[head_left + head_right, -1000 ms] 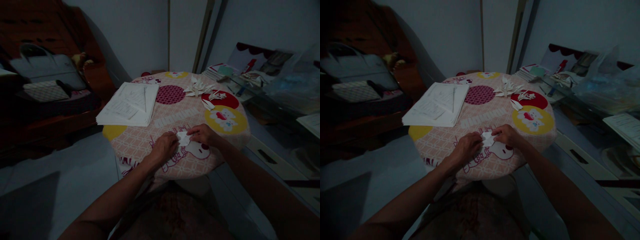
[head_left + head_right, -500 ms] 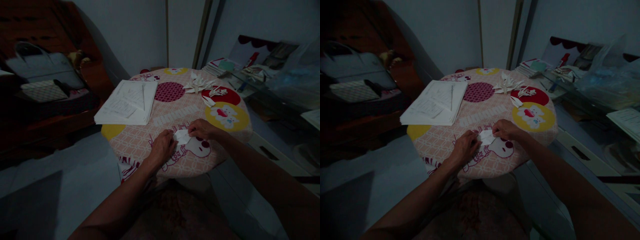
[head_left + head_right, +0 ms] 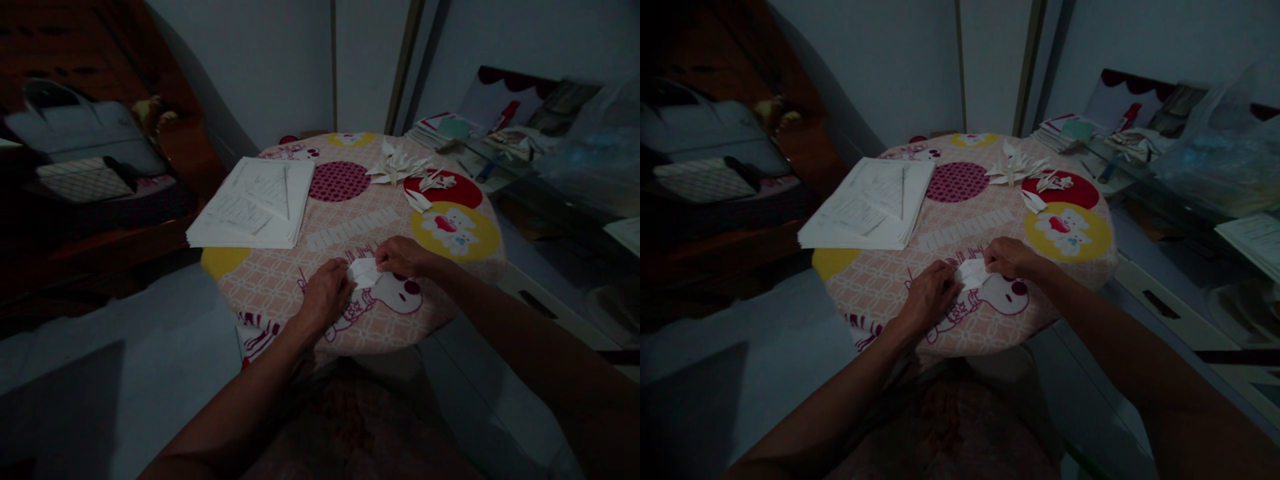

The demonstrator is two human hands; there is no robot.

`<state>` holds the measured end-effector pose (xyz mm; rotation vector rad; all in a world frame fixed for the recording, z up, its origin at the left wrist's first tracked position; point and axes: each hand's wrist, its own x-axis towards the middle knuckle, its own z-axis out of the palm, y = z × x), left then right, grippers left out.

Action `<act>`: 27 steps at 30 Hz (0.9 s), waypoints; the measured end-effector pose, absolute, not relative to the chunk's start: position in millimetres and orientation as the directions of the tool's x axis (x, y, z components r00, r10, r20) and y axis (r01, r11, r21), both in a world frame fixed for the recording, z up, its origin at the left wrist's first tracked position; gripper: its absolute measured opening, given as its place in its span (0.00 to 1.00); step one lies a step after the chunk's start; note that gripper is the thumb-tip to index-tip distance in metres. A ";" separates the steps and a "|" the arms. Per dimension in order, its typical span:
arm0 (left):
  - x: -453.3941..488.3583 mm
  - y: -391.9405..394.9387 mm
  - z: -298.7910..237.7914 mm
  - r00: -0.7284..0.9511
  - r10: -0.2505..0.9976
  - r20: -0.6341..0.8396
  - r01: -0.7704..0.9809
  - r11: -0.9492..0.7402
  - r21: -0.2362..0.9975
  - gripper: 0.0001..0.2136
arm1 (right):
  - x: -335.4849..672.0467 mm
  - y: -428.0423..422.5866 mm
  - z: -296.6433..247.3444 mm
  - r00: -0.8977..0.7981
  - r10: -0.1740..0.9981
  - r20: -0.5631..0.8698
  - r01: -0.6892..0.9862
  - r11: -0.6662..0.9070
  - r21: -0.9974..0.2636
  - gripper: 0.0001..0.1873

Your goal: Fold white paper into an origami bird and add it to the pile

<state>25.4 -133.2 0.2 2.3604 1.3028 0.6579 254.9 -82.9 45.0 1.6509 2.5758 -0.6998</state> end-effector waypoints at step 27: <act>23.2 -130.4 -23.6 0.739 0.534 0.410 0.460 -0.845 0.271 0.13 | 236.6 -70.7 75.9 -0.518 0.766 -0.380 0.802 0.283 -0.526 0.09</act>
